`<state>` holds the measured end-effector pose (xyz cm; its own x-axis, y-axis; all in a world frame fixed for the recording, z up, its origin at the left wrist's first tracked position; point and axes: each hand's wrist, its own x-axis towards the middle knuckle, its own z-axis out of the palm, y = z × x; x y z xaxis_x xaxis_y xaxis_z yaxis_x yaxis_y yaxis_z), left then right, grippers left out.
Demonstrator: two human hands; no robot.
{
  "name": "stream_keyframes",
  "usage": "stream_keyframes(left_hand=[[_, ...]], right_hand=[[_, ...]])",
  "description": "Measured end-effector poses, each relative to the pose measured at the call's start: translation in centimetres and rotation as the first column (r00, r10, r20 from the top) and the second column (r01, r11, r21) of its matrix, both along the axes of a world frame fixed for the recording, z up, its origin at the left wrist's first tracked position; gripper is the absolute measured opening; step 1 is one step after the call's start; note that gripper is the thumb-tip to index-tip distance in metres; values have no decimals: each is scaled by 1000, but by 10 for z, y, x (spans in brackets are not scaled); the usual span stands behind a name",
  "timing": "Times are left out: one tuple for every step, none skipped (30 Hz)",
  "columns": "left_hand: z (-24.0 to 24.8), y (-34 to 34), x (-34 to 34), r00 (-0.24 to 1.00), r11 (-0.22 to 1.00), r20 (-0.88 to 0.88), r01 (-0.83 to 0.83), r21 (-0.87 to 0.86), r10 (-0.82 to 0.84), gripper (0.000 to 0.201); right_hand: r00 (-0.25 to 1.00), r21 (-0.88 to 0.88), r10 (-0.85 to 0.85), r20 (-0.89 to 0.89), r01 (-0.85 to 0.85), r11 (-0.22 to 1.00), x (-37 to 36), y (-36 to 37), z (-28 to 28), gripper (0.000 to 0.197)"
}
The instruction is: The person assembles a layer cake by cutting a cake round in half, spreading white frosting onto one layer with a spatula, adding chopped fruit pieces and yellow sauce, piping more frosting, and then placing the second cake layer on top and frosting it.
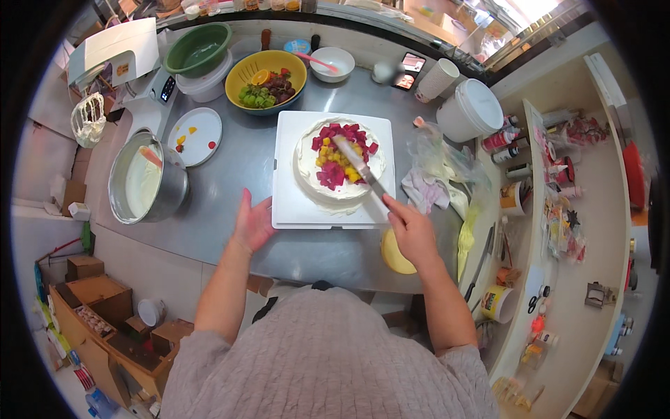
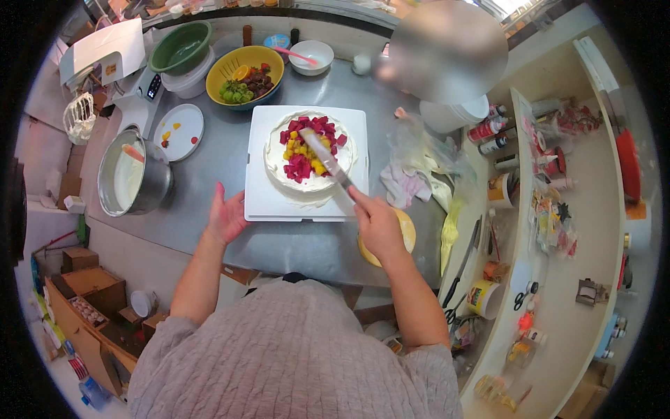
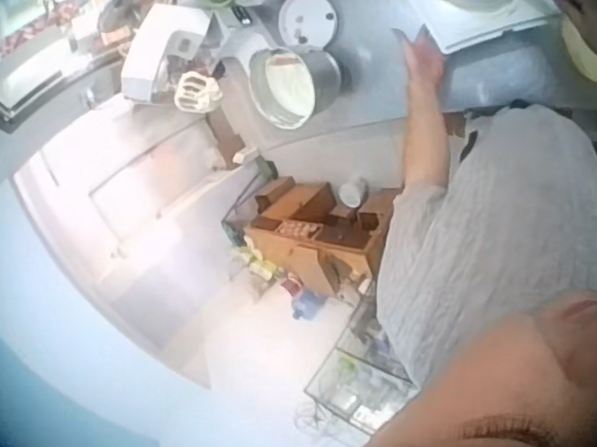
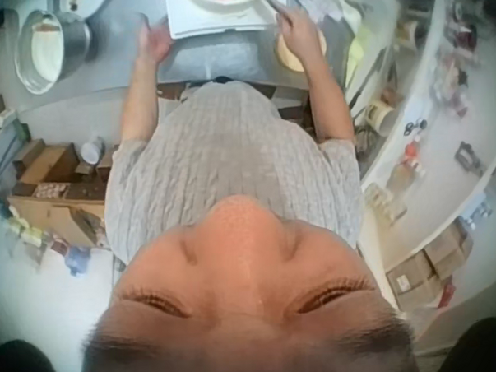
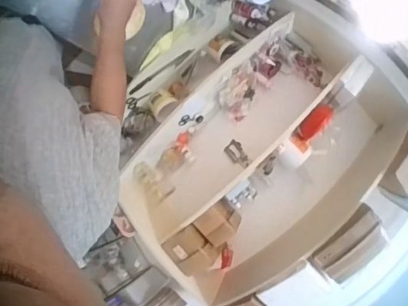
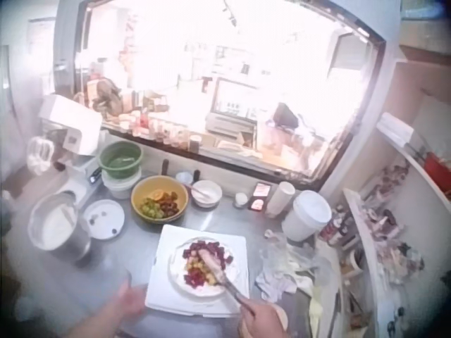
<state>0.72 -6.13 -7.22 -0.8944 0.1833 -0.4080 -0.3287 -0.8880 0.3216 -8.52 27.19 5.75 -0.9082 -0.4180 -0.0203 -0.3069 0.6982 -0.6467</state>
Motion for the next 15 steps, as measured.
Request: stream_keyframes(left_hand=[[-2, 3, 3, 1000, 1000, 7, 3, 10, -3, 97], [-3, 6, 5, 1000, 1000, 14, 5, 20, -5, 97], [-5, 9, 7, 1000, 1000, 28, 4, 19, -4, 97], [-5, 13, 8, 999, 1000, 40, 1, 20, -2, 96], [-6, 16, 10, 999, 1000, 52, -1, 21, 0, 96], [-8, 18, 11, 999, 1000, 41, 10, 13, -10, 96], [-9, 20, 13, 999, 1000, 30, 17, 6, -17, 96], [-10, 23, 15, 1000, 1000, 19, 23, 0, -23, 96], [-11, 25, 16, 999, 999, 22, 29, -15, -28, 96], [-9, 29, 17, 999, 999, 24, 32, -28, -32, 95], [-8, 33, 17, 999, 998, 25, 36, -42, -35, 95], [-7, 36, 17, 999, 998, 25, 38, -51, -37, 95], [-6, 39, 19, 999, 997, 29, 42, -61, -40, 95], [-4, 42, 19, 999, 996, 33, 46, -72, -44, 95], [-2, 45, 19, 999, 996, 17, 46, -71, -45, 95]], right_hand=[[1000, 1, 19, -2, -19, 1000, 4, -2, 0, 36], [999, 2, 38, -3, -38, 999, 8, -5, -1, 36], [998, 3, 57, -4, -57, 998, 11, -6, -1, 36], [996, 84, 72, -51, -68, 994, 13, -6, 1, 36], [991, 165, 92, -95, -75, 983, 13, -5, 5, 36], [984, 246, 114, -137, -78, 966, 14, -4, 8, 36], [973, 333, 131, -188, -62, 941, 11, -1, 10, 36], [960, 417, 152, -237, -41, 908, 6, 6, 11, 37], [943, 496, 177, -282, -15, 868, 1, 12, 11, 37], [929, 457, 138, -343, 36, 889, -3, 17, 9, 36], [957, 345, 110, -268, -11, 939, -2, 19, 5, 36], [978, 224, 91, -188, -48, 973, 1, 21, 4, 37], [992, 94, 81, -101, -72, 993, 5, 22, 3, 37], [994, 82, 102, -46, -98, 992, 11, 18, 0, 36], [994, 68, 100, -43, -97, 993, 16, 13, -2, 37]])
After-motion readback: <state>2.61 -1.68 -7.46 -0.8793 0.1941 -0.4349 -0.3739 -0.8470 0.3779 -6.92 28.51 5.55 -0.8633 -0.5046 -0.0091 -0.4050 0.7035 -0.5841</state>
